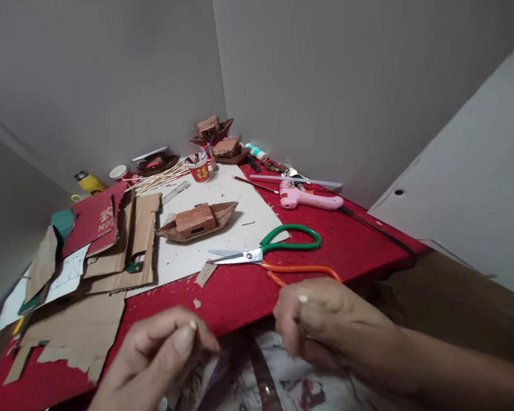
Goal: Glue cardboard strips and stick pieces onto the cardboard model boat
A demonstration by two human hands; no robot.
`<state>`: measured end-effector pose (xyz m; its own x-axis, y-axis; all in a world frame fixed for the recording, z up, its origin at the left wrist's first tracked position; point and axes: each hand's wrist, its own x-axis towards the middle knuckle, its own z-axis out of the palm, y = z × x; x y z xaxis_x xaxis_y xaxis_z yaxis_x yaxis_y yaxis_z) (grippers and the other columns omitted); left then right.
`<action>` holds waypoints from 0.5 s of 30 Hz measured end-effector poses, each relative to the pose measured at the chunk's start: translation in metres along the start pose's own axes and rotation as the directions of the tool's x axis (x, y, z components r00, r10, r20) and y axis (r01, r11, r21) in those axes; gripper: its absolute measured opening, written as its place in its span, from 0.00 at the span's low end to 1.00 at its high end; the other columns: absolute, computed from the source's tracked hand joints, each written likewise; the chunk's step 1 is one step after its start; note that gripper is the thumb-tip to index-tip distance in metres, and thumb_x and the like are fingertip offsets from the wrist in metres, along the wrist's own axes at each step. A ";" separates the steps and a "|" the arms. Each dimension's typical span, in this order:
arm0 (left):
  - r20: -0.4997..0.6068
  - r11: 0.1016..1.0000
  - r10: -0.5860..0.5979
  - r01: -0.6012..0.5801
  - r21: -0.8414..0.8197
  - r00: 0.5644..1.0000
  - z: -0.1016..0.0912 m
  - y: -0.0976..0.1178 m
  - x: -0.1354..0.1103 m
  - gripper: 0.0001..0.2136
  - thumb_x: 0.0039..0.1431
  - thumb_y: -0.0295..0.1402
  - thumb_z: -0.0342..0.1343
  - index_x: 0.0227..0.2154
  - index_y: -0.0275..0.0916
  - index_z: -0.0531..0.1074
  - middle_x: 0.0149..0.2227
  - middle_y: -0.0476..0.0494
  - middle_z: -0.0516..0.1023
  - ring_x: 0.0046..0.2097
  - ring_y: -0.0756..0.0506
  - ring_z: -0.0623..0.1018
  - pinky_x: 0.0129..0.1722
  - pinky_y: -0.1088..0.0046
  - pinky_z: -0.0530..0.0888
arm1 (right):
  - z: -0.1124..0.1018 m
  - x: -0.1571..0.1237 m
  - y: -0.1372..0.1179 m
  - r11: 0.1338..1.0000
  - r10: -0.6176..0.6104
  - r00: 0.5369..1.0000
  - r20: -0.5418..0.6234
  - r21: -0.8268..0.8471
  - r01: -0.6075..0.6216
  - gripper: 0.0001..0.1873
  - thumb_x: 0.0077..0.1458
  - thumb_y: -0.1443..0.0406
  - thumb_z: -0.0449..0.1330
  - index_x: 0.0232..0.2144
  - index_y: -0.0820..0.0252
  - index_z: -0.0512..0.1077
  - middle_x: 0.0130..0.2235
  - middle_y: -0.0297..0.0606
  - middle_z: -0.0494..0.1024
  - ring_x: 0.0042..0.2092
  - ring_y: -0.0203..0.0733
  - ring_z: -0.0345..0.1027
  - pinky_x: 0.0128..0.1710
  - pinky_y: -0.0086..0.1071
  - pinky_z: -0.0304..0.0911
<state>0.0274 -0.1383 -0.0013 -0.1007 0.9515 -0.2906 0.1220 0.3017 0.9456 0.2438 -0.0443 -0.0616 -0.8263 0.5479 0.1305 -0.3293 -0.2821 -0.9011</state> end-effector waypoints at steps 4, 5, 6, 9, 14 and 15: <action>0.015 0.633 0.536 -0.414 0.654 0.844 -0.020 0.045 0.061 0.14 0.61 0.42 0.52 0.41 0.40 0.78 0.34 0.42 0.80 0.35 0.43 0.76 0.36 0.70 0.71 | -0.003 0.009 -0.003 0.933 -0.034 0.992 -0.118 -0.361 -0.011 0.20 0.61 0.54 0.56 0.34 0.66 0.75 0.23 0.29 0.63 0.24 0.30 0.53 0.23 0.26 0.48; 0.068 0.469 0.620 -0.438 0.767 0.782 -0.026 0.051 0.084 0.15 0.62 0.40 0.50 0.43 0.38 0.77 0.36 0.40 0.80 0.37 0.42 0.76 0.39 0.69 0.71 | -0.004 0.012 -0.002 0.902 -0.057 0.989 -0.140 -0.432 -0.009 0.19 0.62 0.54 0.56 0.34 0.66 0.76 0.23 0.30 0.63 0.26 0.31 0.53 0.24 0.26 0.49; 0.100 0.344 0.647 -0.406 0.846 0.756 -0.031 0.056 0.110 0.16 0.62 0.38 0.48 0.44 0.37 0.77 0.39 0.39 0.81 0.39 0.41 0.77 0.42 0.67 0.71 | -0.005 0.014 -0.002 0.875 -0.070 0.986 -0.154 -0.483 -0.013 0.19 0.62 0.54 0.55 0.35 0.66 0.76 0.23 0.30 0.62 0.26 0.31 0.53 0.25 0.26 0.50; 0.125 0.312 0.606 -0.379 0.871 0.785 -0.045 0.063 0.183 0.13 0.59 0.33 0.51 0.39 0.37 0.79 0.40 0.35 0.82 0.42 0.38 0.78 0.45 0.64 0.70 | -0.009 0.021 -0.003 0.815 -0.056 0.987 -0.153 -0.579 -0.043 0.20 0.66 0.56 0.49 0.36 0.64 0.74 0.22 0.27 0.58 0.24 0.31 0.51 0.24 0.27 0.50; 0.115 0.385 0.610 -0.420 0.822 0.784 -0.046 0.068 0.236 0.12 0.53 0.27 0.55 0.40 0.35 0.79 0.43 0.34 0.82 0.47 0.36 0.77 0.51 0.60 0.68 | -0.024 0.028 -0.014 0.637 -0.175 0.978 -0.111 -0.771 0.026 0.19 0.67 0.61 0.47 0.29 0.62 0.71 0.22 0.29 0.64 0.25 0.32 0.57 0.28 0.27 0.55; 0.110 0.406 0.626 -0.443 0.800 0.772 -0.041 0.069 0.233 0.13 0.54 0.28 0.55 0.42 0.35 0.78 0.45 0.34 0.81 0.49 0.36 0.76 0.53 0.60 0.67 | -0.027 0.029 -0.016 0.613 -0.192 0.975 -0.109 -0.789 0.033 0.18 0.67 0.61 0.47 0.31 0.62 0.72 0.21 0.29 0.65 0.24 0.32 0.58 0.27 0.27 0.56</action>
<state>-0.0284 0.1017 0.0018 0.1070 0.9299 0.3519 0.8835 -0.2513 0.3953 0.2371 -0.0025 -0.0543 -0.6926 0.6746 0.2554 0.1315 0.4663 -0.8748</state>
